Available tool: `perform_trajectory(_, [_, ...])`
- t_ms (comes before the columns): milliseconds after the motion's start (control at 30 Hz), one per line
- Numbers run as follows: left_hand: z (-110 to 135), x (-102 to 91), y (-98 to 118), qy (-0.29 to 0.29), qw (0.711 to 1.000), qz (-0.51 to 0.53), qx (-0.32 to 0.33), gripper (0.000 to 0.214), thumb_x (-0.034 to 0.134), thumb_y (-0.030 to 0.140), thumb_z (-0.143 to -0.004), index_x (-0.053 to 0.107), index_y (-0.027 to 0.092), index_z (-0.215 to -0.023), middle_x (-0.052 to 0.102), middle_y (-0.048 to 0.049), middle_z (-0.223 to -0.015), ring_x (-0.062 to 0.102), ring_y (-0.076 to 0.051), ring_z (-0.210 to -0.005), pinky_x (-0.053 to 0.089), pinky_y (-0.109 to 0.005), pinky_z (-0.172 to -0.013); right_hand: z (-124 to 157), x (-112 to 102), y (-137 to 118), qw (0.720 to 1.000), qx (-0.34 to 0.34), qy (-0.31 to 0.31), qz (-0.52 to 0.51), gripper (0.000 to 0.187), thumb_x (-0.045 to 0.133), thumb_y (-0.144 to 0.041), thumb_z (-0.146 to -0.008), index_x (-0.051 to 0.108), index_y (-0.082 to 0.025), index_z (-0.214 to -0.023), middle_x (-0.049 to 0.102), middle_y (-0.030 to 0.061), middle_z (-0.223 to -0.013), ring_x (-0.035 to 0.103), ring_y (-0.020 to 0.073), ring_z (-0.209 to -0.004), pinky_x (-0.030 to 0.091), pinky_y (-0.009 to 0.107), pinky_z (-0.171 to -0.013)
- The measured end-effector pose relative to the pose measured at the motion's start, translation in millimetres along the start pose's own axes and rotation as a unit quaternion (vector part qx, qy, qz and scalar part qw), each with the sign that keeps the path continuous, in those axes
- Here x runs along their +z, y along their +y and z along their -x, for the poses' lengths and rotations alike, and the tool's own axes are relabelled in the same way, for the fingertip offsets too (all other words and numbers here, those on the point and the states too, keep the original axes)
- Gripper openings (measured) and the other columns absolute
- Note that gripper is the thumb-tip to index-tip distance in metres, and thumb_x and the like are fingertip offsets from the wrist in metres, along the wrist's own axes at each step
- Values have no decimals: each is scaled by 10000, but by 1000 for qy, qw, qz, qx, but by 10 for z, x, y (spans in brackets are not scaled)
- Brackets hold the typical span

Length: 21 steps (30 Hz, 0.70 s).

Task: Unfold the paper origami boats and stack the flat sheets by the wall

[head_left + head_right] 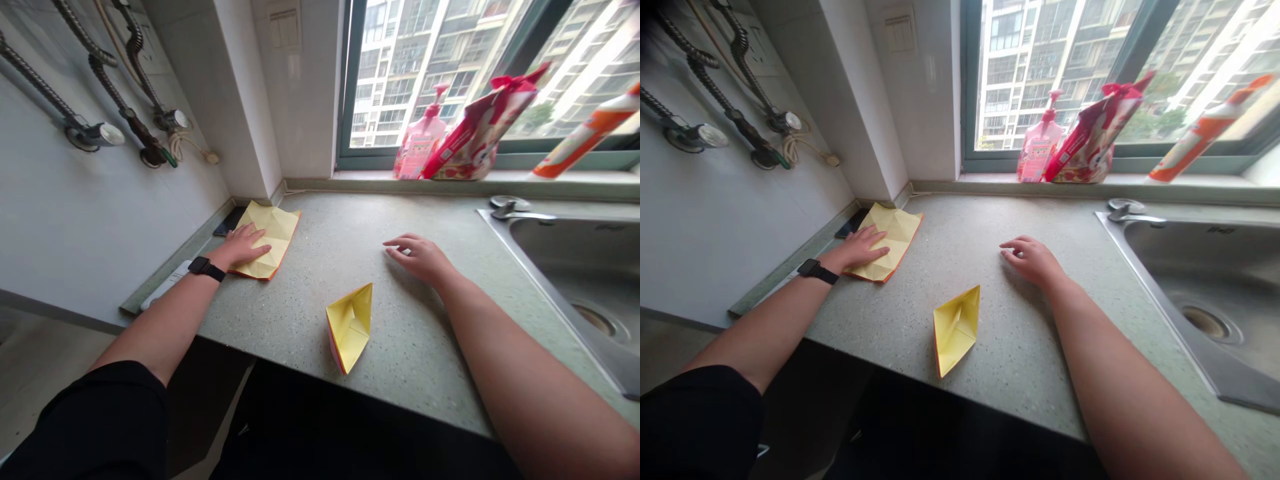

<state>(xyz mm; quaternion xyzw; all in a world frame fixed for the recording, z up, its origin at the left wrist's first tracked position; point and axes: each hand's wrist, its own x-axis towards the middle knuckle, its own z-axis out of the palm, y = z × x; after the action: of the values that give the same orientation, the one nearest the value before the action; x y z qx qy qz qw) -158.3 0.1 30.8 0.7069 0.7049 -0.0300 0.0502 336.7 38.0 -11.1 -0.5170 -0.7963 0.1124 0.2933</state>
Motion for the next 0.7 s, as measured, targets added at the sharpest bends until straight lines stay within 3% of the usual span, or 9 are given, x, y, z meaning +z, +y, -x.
perform_trajectory(167, [37,78,20,-18,1000,-18,-14,887,306,800,-1033,321,300,-1766,179,-115,-1871,216,-388,-1710,214,-570,-1342,9,-17,-69,1000,5,-11,5,300,650,-392,-973,886,-248,-1089,785,110,-1143,736,211,-781,613,392,-853])
perform_trajectory(400, [76,154,61,-11,1000,-11,-19,879,299,794,-1041,280,316,-1778,153,-112,-1876,198,-405,-1712,147,-641,-1348,25,-40,-182,999,11,-34,6,299,646,-411,-953,877,-258,-1066,802,97,-1116,739,223,-794,594,404,-850])
perform_trajectory(533, [93,202,89,4,1000,-9,-21,867,307,773,-1052,288,296,-1776,142,-126,-1876,189,-420,-1711,117,-671,-1347,35,-81,-334,997,24,-60,-49,359,629,-493,-963,869,-253,-1081,818,94,-1049,742,237,-821,574,400,-835])
perform_trajectory(600, [91,216,97,2,1000,-11,-20,873,308,770,-1052,281,287,-1778,132,-131,-1877,185,-436,-1709,113,-681,-1343,40,-118,-429,990,38,-98,-97,424,617,-574,-973,863,-248,-1084,811,91,-958,741,254,-855,560,396,-827])
perform_trajectory(700, [73,191,88,-22,999,-12,-24,894,307,777,-1047,249,280,-1788,99,-142,-1879,143,-433,-1720,96,-681,-1344,57,-173,-552,963,57,-208,-164,535,576,-686,-979,854,-241,-1079,780,87,-889,717,254,-854,541,387,-794])
